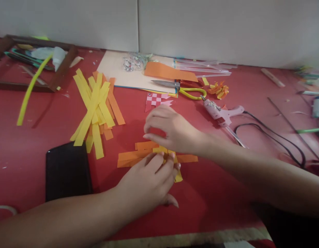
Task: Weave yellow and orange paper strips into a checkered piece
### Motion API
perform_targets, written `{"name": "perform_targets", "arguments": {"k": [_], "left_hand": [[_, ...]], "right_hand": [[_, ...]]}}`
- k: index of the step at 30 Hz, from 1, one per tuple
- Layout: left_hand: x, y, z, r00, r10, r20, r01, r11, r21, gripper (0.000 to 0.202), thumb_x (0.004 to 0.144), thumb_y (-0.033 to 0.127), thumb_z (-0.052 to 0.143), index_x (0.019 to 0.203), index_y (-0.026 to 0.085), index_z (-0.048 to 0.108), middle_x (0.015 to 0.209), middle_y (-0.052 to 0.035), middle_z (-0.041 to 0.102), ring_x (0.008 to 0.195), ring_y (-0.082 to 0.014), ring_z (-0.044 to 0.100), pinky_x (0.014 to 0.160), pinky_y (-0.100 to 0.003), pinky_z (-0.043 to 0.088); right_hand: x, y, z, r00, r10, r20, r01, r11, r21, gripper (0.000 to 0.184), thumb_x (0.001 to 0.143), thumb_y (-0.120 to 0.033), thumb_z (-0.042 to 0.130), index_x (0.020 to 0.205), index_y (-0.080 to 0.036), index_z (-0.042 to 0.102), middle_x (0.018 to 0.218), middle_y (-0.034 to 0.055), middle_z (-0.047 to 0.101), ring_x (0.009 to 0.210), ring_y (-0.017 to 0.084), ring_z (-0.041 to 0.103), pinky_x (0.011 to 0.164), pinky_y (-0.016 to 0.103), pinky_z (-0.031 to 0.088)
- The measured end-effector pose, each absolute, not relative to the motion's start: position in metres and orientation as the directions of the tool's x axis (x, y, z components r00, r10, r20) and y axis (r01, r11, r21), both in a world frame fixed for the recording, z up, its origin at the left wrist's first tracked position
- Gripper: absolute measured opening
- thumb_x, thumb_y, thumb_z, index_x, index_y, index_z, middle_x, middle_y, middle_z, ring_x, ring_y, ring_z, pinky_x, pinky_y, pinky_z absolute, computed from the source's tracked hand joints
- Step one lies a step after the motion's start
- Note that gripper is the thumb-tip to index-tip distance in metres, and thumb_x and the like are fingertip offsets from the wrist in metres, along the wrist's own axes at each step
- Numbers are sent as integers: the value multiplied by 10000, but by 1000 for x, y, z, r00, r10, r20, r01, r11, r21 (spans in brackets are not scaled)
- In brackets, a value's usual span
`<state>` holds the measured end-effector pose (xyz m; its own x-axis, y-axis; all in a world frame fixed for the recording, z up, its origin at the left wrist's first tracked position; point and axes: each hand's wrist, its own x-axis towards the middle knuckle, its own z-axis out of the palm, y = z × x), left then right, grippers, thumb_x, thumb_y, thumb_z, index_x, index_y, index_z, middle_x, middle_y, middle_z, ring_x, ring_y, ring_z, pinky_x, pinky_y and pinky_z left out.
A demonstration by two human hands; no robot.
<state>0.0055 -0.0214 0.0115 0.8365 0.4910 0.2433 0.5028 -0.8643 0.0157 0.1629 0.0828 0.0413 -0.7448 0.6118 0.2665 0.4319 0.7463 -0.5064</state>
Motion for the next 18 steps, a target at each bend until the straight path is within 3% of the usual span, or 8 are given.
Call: {"name": "perform_targets", "arguments": {"k": [5,10,13,18], "left_hand": [[6,-21,13,829,501,248,508,-860,40,757,822,725,535,1262,114,614,1260,-125,613,1061,-295,549,929,-406,467],[7,-18,11,827,497,263,496,-865,74,741,809,717,561,1234,113,619,1229,-129,609,1033,-295,552,900,-418,491],[8,-19,9,813,504,291,504,-860,81,732,853,720,480,1220,102,619,1220,-142,608,1048,-303,547,901,-419,495],[7,-17,25,780,515,355,534,-844,53,712,939,667,343,1222,65,596,1212,-176,596,1070,-312,549,909,-434,491]], "right_hand": [[210,61,44,-654,664,364,499,739,-452,117,932,-241,562,877,-239,665,875,11,702,850,177,637,859,371,509],[239,40,22,-627,665,406,519,745,-420,140,915,-191,595,978,-240,711,1028,31,738,943,177,676,893,375,546],[240,34,10,-665,620,416,498,783,-371,212,916,-182,598,1097,-229,697,1155,49,719,1062,198,657,961,412,533],[239,31,5,-699,573,427,492,819,-295,232,917,-200,598,1131,-195,688,1153,62,724,1103,228,643,945,428,534]]}}
